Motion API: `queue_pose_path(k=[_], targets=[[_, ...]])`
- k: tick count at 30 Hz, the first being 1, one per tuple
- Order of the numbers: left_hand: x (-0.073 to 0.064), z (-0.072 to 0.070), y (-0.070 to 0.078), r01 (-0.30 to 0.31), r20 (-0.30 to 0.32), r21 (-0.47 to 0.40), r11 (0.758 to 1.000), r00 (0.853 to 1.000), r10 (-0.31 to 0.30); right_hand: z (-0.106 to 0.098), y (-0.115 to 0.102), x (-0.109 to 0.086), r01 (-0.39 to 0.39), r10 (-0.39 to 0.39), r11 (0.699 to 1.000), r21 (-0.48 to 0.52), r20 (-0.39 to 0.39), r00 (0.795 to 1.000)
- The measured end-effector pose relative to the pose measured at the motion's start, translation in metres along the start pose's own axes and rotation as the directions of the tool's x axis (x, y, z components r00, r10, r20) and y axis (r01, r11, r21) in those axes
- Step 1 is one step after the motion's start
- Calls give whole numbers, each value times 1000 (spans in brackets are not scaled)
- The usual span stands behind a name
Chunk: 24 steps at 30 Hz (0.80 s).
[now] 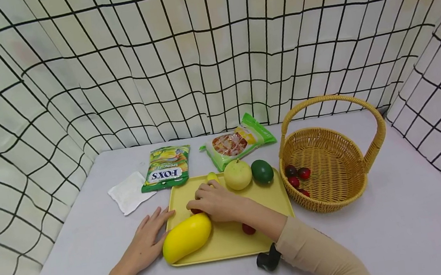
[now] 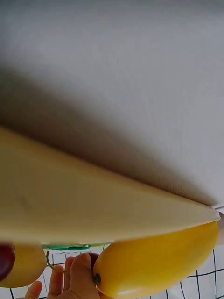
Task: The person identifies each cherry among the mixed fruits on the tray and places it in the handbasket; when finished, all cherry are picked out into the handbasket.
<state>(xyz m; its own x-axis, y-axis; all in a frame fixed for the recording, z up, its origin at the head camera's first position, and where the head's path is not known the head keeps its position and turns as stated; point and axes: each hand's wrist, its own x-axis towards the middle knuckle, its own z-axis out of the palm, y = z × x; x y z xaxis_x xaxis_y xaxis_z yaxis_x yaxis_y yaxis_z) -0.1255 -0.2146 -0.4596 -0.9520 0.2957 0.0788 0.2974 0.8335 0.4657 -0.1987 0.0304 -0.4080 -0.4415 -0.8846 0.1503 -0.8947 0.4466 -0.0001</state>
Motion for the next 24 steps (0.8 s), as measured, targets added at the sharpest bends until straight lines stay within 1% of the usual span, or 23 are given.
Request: queue_pose_path(k=[7, 10, 13, 20, 24], targets=[[0, 0, 1, 7, 3, -5, 1000, 1000, -7, -10, 0, -2, -16, 20, 998, 63, -52, 998], [0, 0, 1, 6, 2, -10, 1000, 1000, -6, -15, 0, -4, -23, 27, 997, 68, -60, 998], [0, -1, 1, 2, 0, -11, 1000, 1000, -2, -21, -1, -6, -13, 19, 997, 74, -88, 996], [0, -1, 1, -3, 0, -14, 1000, 1000, 3, -35, -1, -16, 18, -2, 996, 90, -182, 983], [0, 0, -1, -8, -2, -10, 1000, 1000, 8, -41, -1, -23, 16, 7, 994, 106, -213, 977]])
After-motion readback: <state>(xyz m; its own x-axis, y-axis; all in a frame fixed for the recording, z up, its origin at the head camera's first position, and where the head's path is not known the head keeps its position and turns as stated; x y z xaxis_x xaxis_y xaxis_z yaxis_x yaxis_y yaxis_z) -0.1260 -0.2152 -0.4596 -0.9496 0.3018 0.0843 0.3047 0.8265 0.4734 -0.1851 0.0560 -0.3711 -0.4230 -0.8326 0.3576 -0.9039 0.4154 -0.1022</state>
